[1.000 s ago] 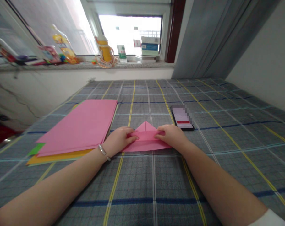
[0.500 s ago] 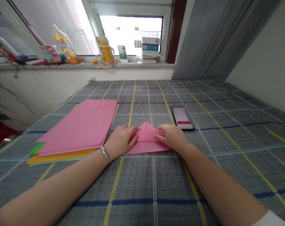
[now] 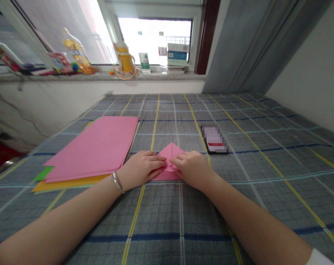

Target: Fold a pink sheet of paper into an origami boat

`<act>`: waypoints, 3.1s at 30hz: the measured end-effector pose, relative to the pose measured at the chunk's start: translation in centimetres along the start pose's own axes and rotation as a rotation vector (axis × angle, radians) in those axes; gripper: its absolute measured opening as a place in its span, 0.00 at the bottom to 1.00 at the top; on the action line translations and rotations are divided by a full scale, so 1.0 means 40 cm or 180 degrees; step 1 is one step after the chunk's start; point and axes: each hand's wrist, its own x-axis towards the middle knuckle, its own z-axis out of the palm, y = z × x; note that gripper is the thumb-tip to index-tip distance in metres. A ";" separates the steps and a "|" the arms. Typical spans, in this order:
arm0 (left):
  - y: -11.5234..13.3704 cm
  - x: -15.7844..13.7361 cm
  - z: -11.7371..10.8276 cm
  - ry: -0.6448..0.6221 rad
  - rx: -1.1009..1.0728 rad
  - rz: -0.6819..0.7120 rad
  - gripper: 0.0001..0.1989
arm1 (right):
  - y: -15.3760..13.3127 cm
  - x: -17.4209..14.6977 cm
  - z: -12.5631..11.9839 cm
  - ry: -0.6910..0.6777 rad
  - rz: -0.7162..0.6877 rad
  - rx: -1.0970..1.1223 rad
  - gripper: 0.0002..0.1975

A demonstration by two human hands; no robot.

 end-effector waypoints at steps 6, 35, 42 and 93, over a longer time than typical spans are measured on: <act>0.009 0.003 -0.005 -0.0140 -0.0115 -0.0087 0.13 | -0.018 0.010 0.009 -0.0089 -0.0187 -0.0115 0.09; -0.055 0.009 0.039 0.0351 -0.0634 -0.1276 0.07 | 0.055 0.059 0.066 0.0540 0.0243 0.0173 0.10; -0.040 0.012 0.042 0.0321 -0.0239 -0.1095 0.07 | 0.048 0.056 0.067 0.0461 0.0358 0.0071 0.10; -0.005 0.064 0.088 -0.0114 0.0316 -0.0657 0.24 | 0.084 0.039 0.073 0.0194 0.1551 0.1000 0.07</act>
